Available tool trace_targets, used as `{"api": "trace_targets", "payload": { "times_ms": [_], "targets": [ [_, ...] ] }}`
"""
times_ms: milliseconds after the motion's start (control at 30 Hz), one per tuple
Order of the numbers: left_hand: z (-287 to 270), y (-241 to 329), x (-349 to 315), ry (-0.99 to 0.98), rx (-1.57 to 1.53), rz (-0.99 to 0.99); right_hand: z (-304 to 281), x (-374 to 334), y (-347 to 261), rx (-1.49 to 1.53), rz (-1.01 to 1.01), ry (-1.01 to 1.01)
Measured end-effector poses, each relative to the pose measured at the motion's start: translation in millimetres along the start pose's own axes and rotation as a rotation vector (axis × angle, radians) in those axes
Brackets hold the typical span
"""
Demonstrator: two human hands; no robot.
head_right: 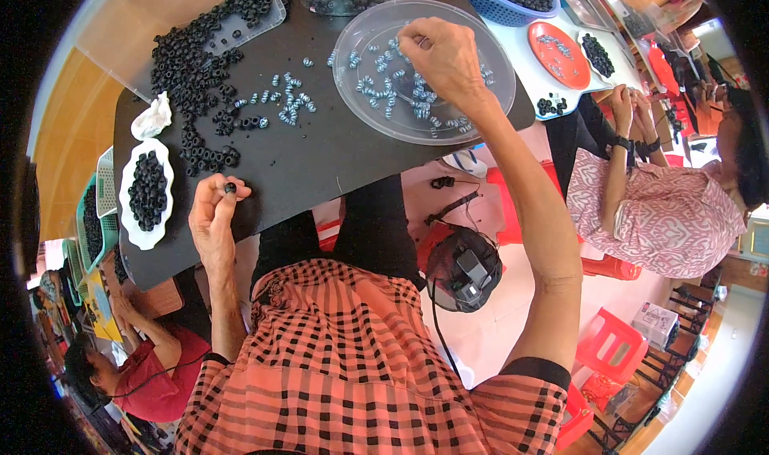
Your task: The person assembles small parts by picking up black plastic pieces and light blue coils from the table and trays and inserting the coils into the black pieces by hand.
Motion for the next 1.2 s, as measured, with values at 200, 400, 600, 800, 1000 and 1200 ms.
{"api": "trace_targets", "payload": {
  "times_ms": [200,400,600,800,1000,1200],
  "targets": [
    [0.3,0.9,-0.1,-0.006,0.015,0.007,3.4,1.6,-1.3,-0.026,0.02,-0.023],
    [1.5,0.1,-1.0,-0.01,-0.003,0.005,-3.3,-6.4,6.6,-0.013,0.044,-0.029],
    [1.0,0.2,0.0,-0.023,-0.01,0.018,-54.3,-9.7,40.7,-0.235,0.067,-0.026],
    [1.1,1.1,-0.1,-0.01,0.024,0.026,-47.1,-27.4,58.3,-0.457,0.108,-0.238],
    [0.5,-0.9,-0.2,-0.016,0.041,0.033,-47.3,-22.4,50.4,0.086,0.227,-0.039],
    [0.1,-0.9,-0.6,0.009,0.064,0.009,-49.1,-25.7,59.3,-0.079,0.266,-0.148]
  ]
}}
Point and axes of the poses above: each hand's wrist, its own x-axis towards the middle knuckle, its own z-axis out of the palm, y = z × x, the point moved 10 cm from there along x, towards the middle knuckle, and after that the axes turned 6 degrees about -z, right-handed, at the moved point
